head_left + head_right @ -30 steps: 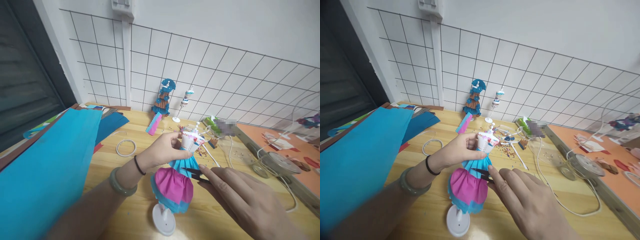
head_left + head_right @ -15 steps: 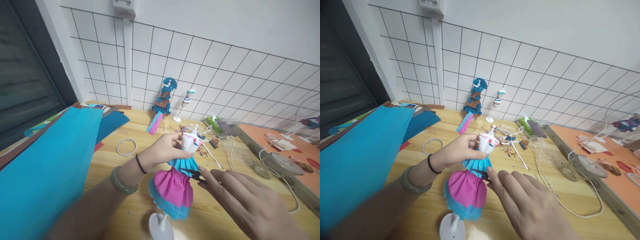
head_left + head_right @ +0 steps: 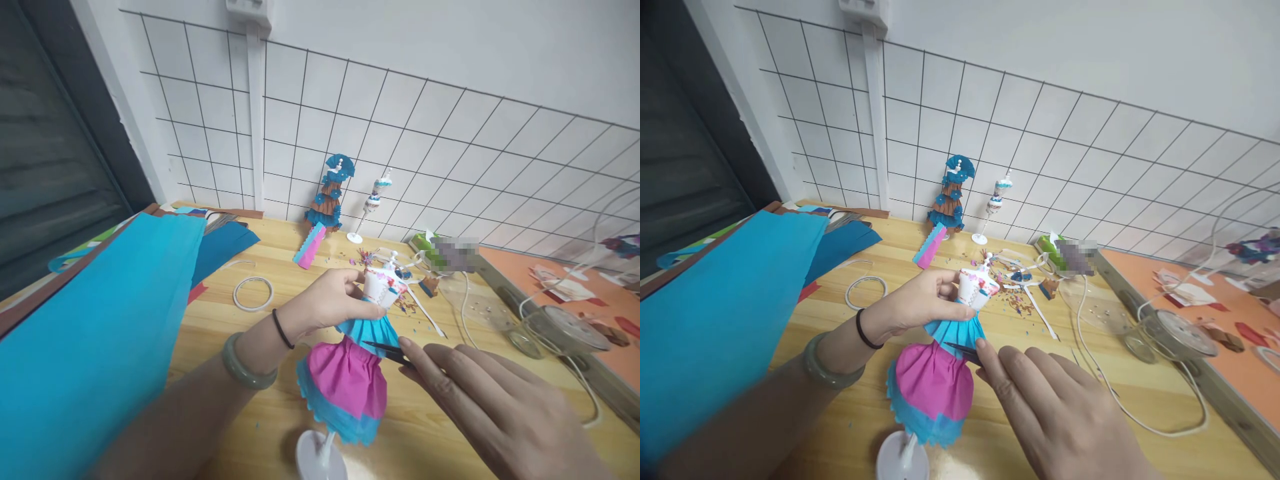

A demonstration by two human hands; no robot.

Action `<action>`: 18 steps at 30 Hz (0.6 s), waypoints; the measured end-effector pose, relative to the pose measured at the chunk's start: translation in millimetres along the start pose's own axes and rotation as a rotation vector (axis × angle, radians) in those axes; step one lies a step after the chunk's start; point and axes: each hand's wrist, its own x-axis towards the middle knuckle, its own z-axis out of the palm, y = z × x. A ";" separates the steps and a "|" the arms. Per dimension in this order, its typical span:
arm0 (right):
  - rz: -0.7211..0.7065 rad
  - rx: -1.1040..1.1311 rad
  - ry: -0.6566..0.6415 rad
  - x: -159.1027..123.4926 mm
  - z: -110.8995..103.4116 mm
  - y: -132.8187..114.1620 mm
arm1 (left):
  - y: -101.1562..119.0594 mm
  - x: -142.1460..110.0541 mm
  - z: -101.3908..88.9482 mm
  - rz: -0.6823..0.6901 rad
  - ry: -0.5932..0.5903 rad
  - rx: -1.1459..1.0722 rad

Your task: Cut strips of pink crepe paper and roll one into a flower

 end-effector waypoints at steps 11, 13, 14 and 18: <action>-0.004 -0.023 0.040 6.5 -2.8 1.9 | -2.8 1.6 -0.4 0.024 0.059 0.081; 0.015 -0.032 0.042 6.1 -2.8 1.5 | -3.5 1.7 0.1 0.020 0.080 0.109; 0.026 -0.036 0.039 5.4 -2.5 1.3 | -3.8 1.8 0.4 0.019 0.090 0.121; 0.039 -0.044 0.035 3.0 -0.3 1.0 | -5.2 2.4 1.9 0.014 0.118 0.142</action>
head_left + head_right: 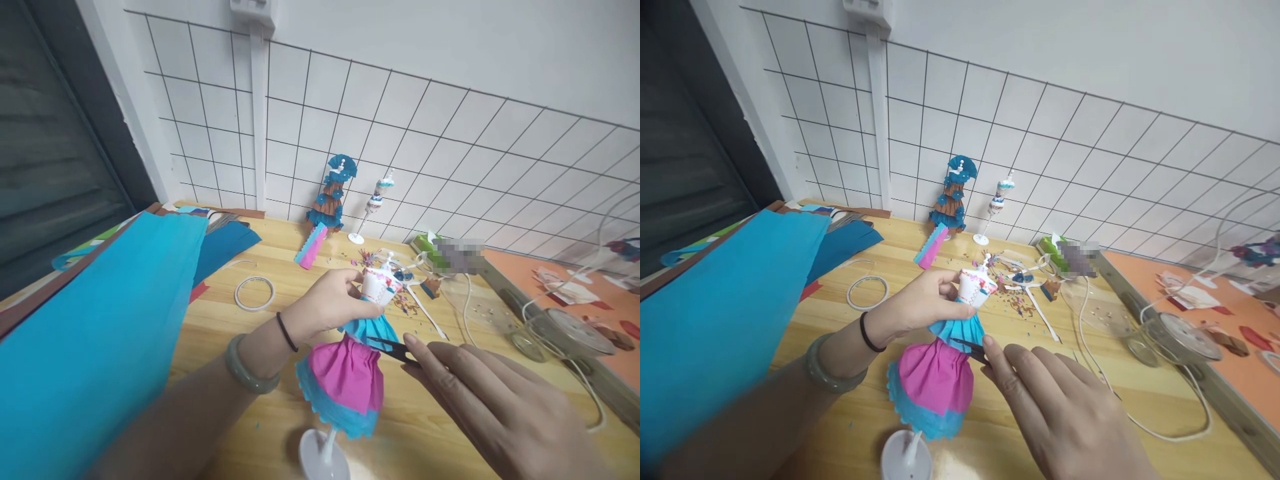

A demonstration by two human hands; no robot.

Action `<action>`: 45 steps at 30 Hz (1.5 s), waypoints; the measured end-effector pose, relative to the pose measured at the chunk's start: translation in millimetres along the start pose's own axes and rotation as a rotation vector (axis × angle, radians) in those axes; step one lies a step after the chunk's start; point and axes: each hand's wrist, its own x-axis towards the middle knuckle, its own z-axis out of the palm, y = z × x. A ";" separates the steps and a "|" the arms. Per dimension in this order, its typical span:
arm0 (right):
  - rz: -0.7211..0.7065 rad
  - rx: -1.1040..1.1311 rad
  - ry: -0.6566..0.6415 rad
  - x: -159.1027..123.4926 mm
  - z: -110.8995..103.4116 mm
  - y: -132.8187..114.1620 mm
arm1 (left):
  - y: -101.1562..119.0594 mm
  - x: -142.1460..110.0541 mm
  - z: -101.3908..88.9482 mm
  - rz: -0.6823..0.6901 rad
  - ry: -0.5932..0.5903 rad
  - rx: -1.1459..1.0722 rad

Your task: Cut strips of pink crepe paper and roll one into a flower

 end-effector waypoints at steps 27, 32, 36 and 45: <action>0.829 0.945 -0.194 -24.7 0.5 -8.0 | 12.7 -14.8 0.4 0.572 0.080 0.270; 1.108 1.076 -0.194 -31.1 9.2 -17.4 | 10.2 -13.5 0.0 0.593 0.136 0.324; 1.114 1.191 -0.037 -31.2 19.2 -27.2 | 4.6 -8.4 -2.7 0.594 0.155 0.297; 1.505 1.147 -0.019 11.6 32.8 -45.4 | -5.4 -3.0 0.8 0.512 0.059 0.168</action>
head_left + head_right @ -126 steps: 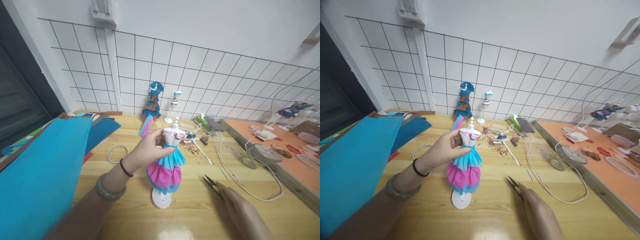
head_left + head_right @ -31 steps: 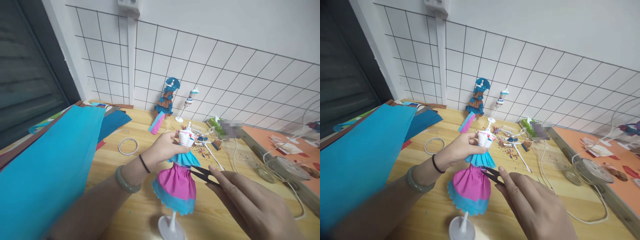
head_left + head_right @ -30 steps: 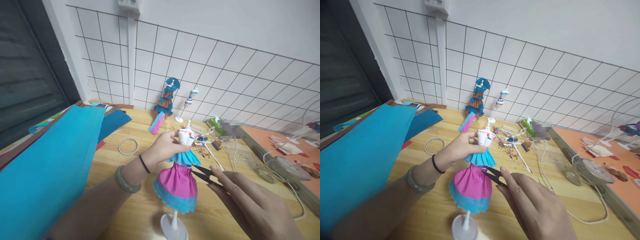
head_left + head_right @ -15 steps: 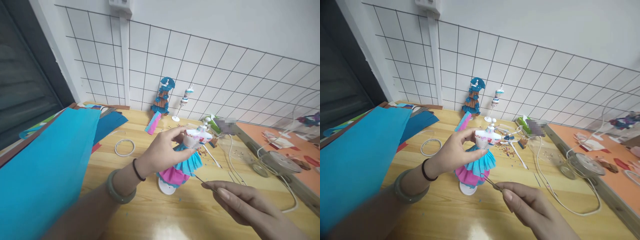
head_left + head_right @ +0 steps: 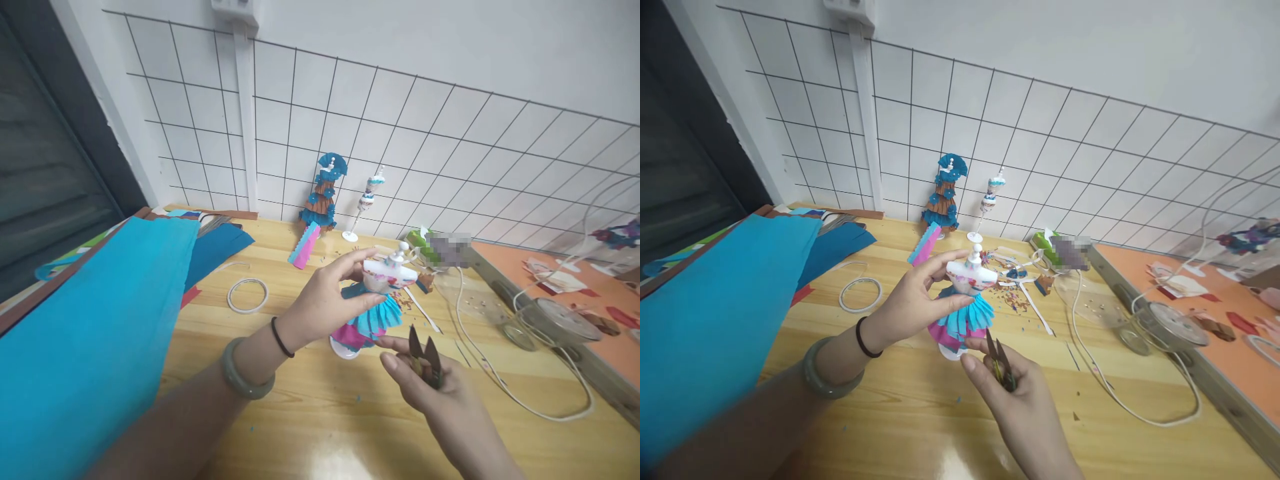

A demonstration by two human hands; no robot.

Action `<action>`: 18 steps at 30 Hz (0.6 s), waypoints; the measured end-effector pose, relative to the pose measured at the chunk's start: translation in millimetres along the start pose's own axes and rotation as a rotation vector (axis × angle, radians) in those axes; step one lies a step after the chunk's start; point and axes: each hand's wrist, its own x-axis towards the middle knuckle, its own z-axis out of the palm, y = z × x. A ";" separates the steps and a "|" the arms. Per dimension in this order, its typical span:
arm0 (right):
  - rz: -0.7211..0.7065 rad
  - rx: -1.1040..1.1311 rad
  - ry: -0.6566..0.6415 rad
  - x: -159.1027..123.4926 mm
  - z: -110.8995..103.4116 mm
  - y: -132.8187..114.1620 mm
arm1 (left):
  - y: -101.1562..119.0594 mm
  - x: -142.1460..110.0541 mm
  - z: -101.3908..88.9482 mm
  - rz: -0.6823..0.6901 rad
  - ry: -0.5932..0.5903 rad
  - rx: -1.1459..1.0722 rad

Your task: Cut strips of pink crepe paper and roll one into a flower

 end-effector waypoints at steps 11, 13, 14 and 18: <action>0.022 0.181 0.020 6.2 18.2 9.5 | -4.5 1.8 2.2 0.011 0.100 0.054; -0.025 0.124 0.030 4.3 16.5 9.7 | -2.9 1.9 1.0 0.011 0.116 0.075; -0.064 0.091 0.035 3.5 14.9 10.1 | -1.7 2.0 0.5 0.012 0.121 0.089; -0.323 -0.077 -0.037 1.3 1.8 18.1 | 3.2 3.3 -0.7 -0.008 0.178 0.100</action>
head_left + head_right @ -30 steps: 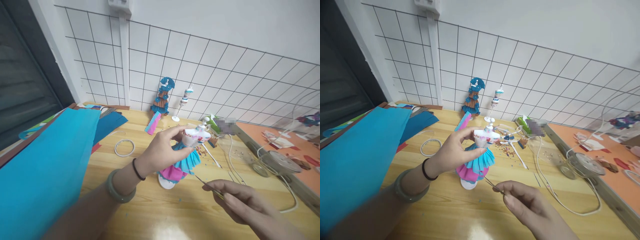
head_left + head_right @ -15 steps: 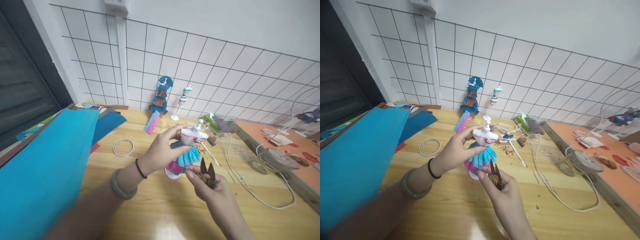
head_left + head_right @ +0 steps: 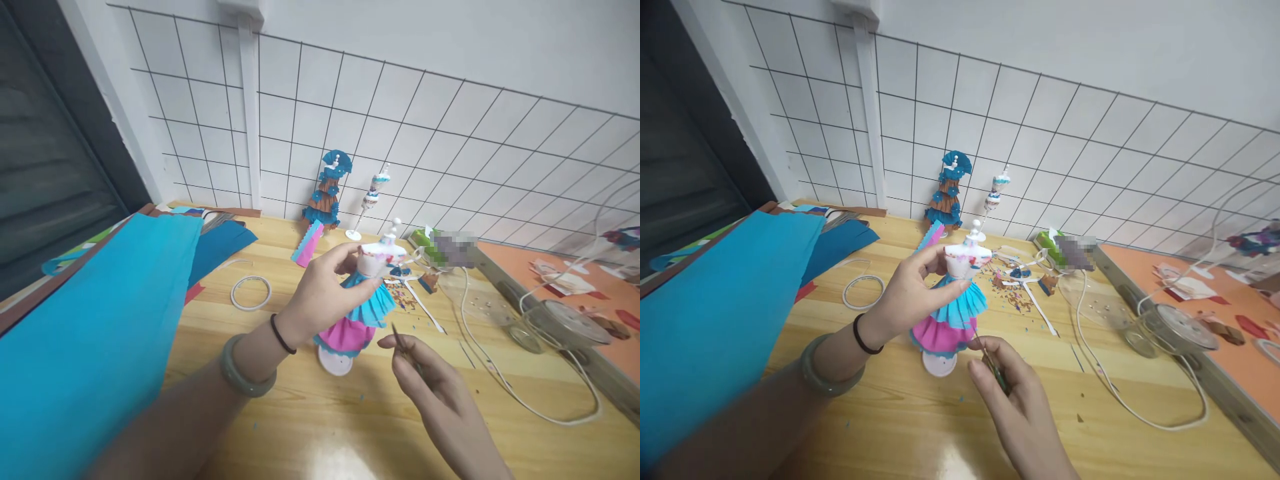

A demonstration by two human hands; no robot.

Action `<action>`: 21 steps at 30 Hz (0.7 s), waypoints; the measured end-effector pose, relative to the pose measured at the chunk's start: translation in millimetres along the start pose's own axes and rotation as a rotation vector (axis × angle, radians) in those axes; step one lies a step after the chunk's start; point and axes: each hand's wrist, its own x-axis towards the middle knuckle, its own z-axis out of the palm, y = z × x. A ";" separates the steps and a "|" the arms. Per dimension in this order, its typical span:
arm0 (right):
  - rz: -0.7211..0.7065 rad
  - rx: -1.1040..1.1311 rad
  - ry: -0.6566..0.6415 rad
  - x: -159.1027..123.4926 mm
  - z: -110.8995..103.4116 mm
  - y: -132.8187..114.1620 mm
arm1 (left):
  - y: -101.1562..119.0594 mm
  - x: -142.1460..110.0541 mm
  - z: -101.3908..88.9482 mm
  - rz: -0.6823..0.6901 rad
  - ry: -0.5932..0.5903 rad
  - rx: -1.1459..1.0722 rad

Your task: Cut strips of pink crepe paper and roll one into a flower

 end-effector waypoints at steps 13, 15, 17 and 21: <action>-0.689 -0.861 0.196 8.1 -44.3 22.3 | -2.8 5.0 1.5 -0.528 -0.058 -0.302; -0.722 -0.847 0.187 10.5 -43.4 21.6 | -1.9 3.4 3.1 -0.547 -0.085 -0.328; -0.737 -0.832 0.147 12.4 -42.0 20.7 | -1.3 2.2 4.4 -0.556 -0.112 -0.342; -0.779 -0.840 0.112 15.4 -39.9 16.7 | -4.2 1.3 6.5 -0.564 -0.131 -0.301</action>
